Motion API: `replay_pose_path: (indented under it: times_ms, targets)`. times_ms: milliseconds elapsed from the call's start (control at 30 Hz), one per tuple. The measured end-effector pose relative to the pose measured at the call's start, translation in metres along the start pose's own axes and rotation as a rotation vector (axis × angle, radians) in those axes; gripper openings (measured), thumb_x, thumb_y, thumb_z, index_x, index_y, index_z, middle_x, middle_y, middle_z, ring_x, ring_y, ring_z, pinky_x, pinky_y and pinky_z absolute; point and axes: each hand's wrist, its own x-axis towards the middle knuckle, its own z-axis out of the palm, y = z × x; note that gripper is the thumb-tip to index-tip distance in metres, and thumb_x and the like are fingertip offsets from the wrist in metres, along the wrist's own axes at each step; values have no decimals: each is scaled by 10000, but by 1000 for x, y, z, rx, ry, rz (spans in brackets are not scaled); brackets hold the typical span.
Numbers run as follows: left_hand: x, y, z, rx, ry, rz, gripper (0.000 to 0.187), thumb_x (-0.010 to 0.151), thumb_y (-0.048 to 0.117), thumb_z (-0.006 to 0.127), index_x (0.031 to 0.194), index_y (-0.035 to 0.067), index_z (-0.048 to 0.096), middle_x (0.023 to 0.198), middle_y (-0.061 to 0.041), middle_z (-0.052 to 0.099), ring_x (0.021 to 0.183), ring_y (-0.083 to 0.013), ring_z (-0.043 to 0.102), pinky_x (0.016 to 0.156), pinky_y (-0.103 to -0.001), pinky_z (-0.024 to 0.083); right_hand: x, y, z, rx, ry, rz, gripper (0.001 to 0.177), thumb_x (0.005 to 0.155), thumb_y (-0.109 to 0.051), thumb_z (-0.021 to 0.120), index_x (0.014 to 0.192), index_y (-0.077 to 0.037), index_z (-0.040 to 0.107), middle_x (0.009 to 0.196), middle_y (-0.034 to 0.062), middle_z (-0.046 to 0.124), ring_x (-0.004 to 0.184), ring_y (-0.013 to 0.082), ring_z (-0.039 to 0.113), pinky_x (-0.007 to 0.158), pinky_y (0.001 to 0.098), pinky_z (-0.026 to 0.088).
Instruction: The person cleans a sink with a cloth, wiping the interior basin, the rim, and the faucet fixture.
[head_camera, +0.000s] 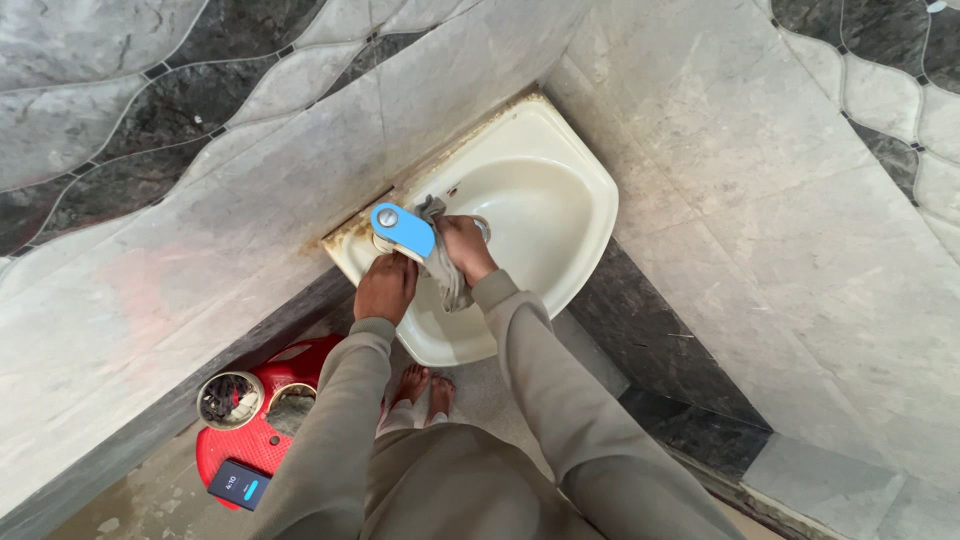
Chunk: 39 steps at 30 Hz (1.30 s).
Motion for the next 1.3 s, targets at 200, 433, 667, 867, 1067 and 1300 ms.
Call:
replay_pose_path:
  times_ms: [200,433,667,867,1067,1300]
  targets:
    - [4,-2,0,45,63,57,211,982,208,612,956,15,692,884,-175,698,895,-335,672,785,-464,564,-32,56,-13,740,16,497,351,1039,-278,535,1244,-39,690,1189,107,743,1015,229,716,881,347,575]
    - [1,-4,1,-3,57,47,195,978,196,618,913,26,689,913,-140,717,923,-319,679,803,-460,566,-92,-12,-44,1122,-227,257,573,993,-339,414,1454,-8,491,1389,196,616,1252,371,607,1077,543,482]
    - [3,1,-1,-6,-24,-34,194,998,194,633,979,11,696,935,-172,696,942,-344,663,818,-471,554,-74,-52,13,-282,44,-274,435,941,-243,571,1276,31,610,1023,254,738,904,337,736,772,414,570]
    - [1,-5,5,6,1,35,160,923,143,639,998,13,697,936,-174,693,934,-352,661,829,-479,559,-55,-62,21,-258,206,-89,401,1022,-297,511,955,55,692,760,289,669,764,439,643,729,464,502]
    - [0,-4,6,23,-27,25,157,926,150,641,963,3,684,914,-172,692,935,-354,663,800,-486,552,-67,-89,23,-409,271,-32,442,978,-341,513,886,32,732,853,298,693,880,484,662,807,525,504]
    - [-2,1,6,42,15,49,215,1002,191,608,943,4,697,929,-175,701,929,-359,658,811,-488,546,-68,-52,8,-458,200,-52,436,986,-338,444,1085,-26,732,1012,231,746,942,444,673,826,534,496]
